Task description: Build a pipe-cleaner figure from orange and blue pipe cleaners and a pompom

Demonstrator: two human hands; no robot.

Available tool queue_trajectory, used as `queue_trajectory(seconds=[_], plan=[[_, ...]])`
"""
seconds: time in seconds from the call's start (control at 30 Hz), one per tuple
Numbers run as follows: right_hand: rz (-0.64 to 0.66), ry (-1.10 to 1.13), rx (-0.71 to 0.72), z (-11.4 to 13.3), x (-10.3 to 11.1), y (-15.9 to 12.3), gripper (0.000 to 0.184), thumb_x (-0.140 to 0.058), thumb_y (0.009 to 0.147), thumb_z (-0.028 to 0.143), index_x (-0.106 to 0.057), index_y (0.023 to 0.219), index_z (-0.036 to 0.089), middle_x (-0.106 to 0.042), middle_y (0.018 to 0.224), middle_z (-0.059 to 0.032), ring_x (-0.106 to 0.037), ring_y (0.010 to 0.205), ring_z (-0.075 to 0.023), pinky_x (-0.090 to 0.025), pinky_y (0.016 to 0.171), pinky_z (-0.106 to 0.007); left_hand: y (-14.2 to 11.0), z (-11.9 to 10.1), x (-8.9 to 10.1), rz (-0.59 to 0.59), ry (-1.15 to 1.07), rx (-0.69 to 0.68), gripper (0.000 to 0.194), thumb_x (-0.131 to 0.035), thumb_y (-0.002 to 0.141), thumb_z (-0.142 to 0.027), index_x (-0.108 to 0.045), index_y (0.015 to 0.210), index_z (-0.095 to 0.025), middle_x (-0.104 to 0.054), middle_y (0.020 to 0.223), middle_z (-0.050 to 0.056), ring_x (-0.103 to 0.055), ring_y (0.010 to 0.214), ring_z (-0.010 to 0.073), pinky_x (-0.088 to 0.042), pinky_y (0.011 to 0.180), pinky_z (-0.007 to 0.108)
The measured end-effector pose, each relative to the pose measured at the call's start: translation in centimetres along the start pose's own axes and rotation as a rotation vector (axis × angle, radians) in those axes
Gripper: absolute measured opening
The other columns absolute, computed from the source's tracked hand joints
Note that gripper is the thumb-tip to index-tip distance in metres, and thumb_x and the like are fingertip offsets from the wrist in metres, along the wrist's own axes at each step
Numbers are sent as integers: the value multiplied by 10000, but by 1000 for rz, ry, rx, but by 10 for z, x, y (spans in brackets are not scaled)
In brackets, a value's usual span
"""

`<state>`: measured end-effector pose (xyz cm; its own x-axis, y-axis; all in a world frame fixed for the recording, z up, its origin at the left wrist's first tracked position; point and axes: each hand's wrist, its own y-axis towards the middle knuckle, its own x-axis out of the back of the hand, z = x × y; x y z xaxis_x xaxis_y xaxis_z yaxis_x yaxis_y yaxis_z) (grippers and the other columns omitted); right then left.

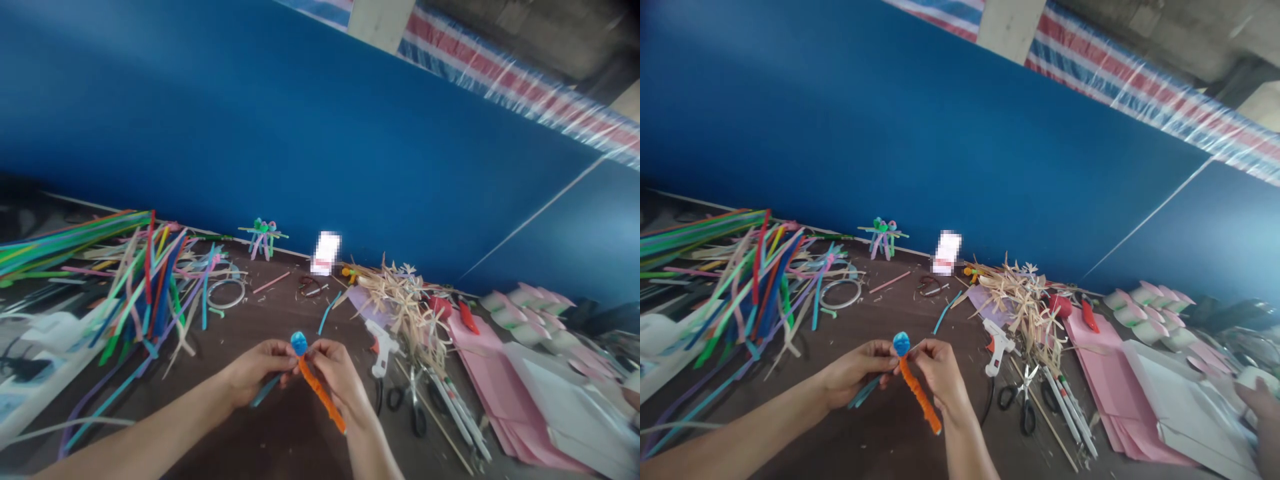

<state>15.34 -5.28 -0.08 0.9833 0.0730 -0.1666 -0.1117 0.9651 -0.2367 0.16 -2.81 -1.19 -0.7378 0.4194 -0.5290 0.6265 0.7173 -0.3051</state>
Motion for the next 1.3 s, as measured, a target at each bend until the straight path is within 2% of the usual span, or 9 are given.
queue_trajectory(seconds=[0.17,0.37,0.73,0.87,0.97,1.07,1.13,1.2,1.3], plan=[[9,-58,46,-2,2,3,204,-625,633,346,-569,600,152,-576,492,12,-546,498,-126,-386,525,-223,1,-1,4,99,58,39,117,-658,619,-211,-636,635,-97,-543,556,6,-422,427,39,-355,439,153],[1,-103,-41,-8,11,9,123,-625,592,231,-540,565,146,-406,361,93,-280,313,-32,-203,346,-162,0,-6,2,64,161,27,95,-650,604,-196,-637,608,-102,-560,544,11,-425,424,47,-310,415,156],[-12,90,-53,-7,14,12,273,-692,577,325,-492,624,145,-505,445,64,-408,320,-42,-300,312,-144,-1,-16,6,58,374,-19,128,-608,627,-209,-662,705,-123,-548,541,-20,-446,479,78,-365,479,185],[4,219,-100,-9,15,13,323,-712,570,344,-470,676,158,-586,527,23,-535,407,-95,-380,347,-160,5,-22,10,18,621,-197,210,-585,682,-273,-658,819,-133,-658,744,22,-567,713,151,-432,697,241],[-14,333,-89,-12,16,15,328,-713,580,346,-465,697,166,-615,574,7,-575,454,-114,-409,364,-169,1,-25,13,-241,689,-416,286,-578,697,-273,-605,949,-140,-645,911,66,-573,836,190,-434,775,295],[-66,426,-65,-15,16,16,325,-725,574,314,-456,688,172,-626,595,6,-588,474,-120,-415,366,-170,-17,-21,13,-521,821,-797,185,-522,755,-245,-599,898,-157,-619,910,78,-559,869,191,-429,785,301],[-95,469,-49,-16,15,16,309,-721,587,303,-458,684,173,-626,599,8,-590,479,-118,-420,372,-174,-31,-13,10,-382,923,-939,123,-506,769,-200,-616,824,-183,-620,828,53,-568,827,167,-440,753,260],[-126,501,-26,-18,13,15,291,-714,603,301,-468,684,170,-627,602,7,-587,480,-113,-426,383,-178,-39,-1,5,-176,1032,-809,162,-492,784,-183,-624,875,-211,-628,830,39,-576,800,150,-445,751,239],[-172,553,10,-19,6,11,279,-718,603,297,-485,687,170,-626,612,14,-584,480,-106,-434,401,-182,-34,12,-3,-237,975,-669,288,-489,793,-236,-553,1074,-220,-574,1079,71,-514,1004,194,-387,893,298]])
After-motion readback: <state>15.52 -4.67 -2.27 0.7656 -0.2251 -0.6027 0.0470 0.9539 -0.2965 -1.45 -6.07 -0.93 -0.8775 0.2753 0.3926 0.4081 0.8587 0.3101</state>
